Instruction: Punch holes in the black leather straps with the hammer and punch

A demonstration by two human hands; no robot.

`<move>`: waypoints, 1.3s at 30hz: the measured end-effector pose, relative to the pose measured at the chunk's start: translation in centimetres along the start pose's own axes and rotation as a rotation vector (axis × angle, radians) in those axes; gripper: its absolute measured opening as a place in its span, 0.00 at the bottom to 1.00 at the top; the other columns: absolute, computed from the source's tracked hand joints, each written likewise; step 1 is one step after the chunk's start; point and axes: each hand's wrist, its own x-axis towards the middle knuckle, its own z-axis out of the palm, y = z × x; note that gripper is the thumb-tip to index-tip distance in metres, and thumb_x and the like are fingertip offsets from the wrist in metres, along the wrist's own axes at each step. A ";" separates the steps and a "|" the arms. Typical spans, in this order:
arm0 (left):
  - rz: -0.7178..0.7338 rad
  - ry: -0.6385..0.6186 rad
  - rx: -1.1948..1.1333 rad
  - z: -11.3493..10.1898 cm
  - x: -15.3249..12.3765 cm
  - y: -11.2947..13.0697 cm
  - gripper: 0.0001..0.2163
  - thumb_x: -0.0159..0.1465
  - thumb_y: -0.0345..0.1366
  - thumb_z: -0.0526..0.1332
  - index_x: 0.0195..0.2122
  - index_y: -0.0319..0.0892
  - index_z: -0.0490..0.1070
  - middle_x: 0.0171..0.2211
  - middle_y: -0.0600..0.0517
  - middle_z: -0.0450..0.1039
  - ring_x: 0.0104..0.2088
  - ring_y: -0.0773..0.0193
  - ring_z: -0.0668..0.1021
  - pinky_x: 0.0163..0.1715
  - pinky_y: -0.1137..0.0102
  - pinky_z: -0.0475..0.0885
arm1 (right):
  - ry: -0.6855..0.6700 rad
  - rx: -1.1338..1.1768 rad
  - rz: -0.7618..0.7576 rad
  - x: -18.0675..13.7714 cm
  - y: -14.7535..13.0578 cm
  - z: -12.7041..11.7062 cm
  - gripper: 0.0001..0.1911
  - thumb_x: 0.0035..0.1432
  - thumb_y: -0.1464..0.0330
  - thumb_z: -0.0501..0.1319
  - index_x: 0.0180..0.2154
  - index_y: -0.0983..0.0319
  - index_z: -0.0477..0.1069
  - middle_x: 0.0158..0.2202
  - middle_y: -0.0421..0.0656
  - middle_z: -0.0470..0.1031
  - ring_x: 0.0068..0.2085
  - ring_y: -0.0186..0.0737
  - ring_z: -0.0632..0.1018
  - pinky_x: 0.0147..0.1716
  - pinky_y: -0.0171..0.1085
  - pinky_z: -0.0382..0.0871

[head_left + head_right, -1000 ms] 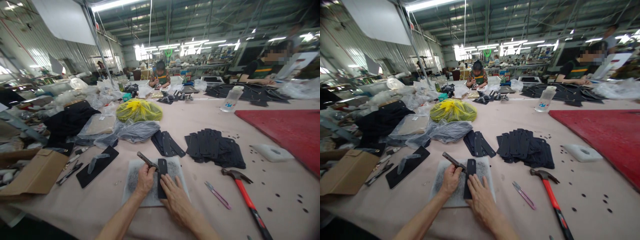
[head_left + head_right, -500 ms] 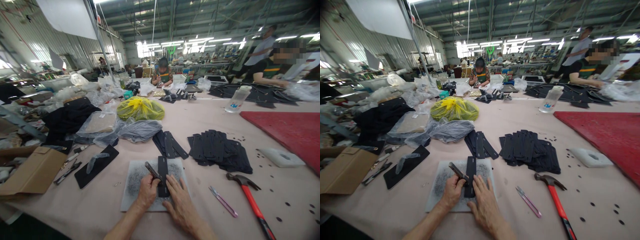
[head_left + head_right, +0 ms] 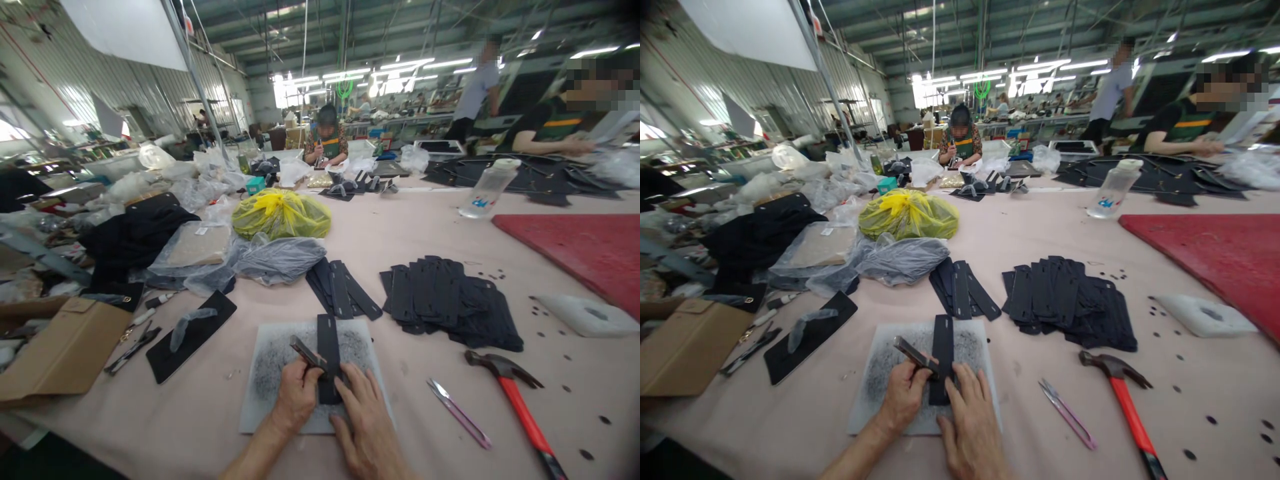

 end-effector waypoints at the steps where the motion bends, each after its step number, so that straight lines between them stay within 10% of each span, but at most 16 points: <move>1: 0.009 -0.002 0.007 0.0 0.0 -0.1 0.11 0.64 0.33 0.53 0.36 0.40 0.76 0.35 0.46 0.79 0.37 0.59 0.80 0.39 0.67 0.75 | 0.027 0.008 0.023 0.2 0.0 -0.2 0.24 0.58 0.70 0.55 0.56 0.61 0.67 0.64 0.51 0.61 0.64 0.56 0.59 0.62 0.61 0.51; 6: 0.068 -0.043 0.051 0.2 -0.2 -0.6 0.11 0.62 0.30 0.54 0.38 0.40 0.76 0.37 0.46 0.80 0.40 0.58 0.80 0.43 0.66 0.75 | 0.009 0.087 0.225 5.1 1.3 -2.4 0.15 0.62 0.72 0.50 0.45 0.57 0.72 0.44 0.46 0.75 0.48 0.45 0.74 0.49 0.46 0.67; 14: 0.058 -0.032 0.089 0.2 0.1 -0.4 0.11 0.61 0.29 0.53 0.36 0.41 0.75 0.35 0.46 0.79 0.39 0.58 0.81 0.40 0.68 0.76 | -0.038 0.020 0.260 14.3 4.2 -1.5 0.11 0.58 0.73 0.56 0.39 0.59 0.76 0.37 0.45 0.74 0.42 0.44 0.74 0.42 0.40 0.63; 39: 0.053 -0.033 0.080 0.3 -0.1 -0.5 0.10 0.60 0.27 0.52 0.35 0.41 0.73 0.32 0.47 0.77 0.35 0.59 0.80 0.37 0.69 0.74 | -0.151 0.191 0.154 11.6 2.9 -2.7 0.06 0.56 0.70 0.54 0.28 0.59 0.66 0.36 0.41 0.73 0.40 0.40 0.72 0.42 0.37 0.63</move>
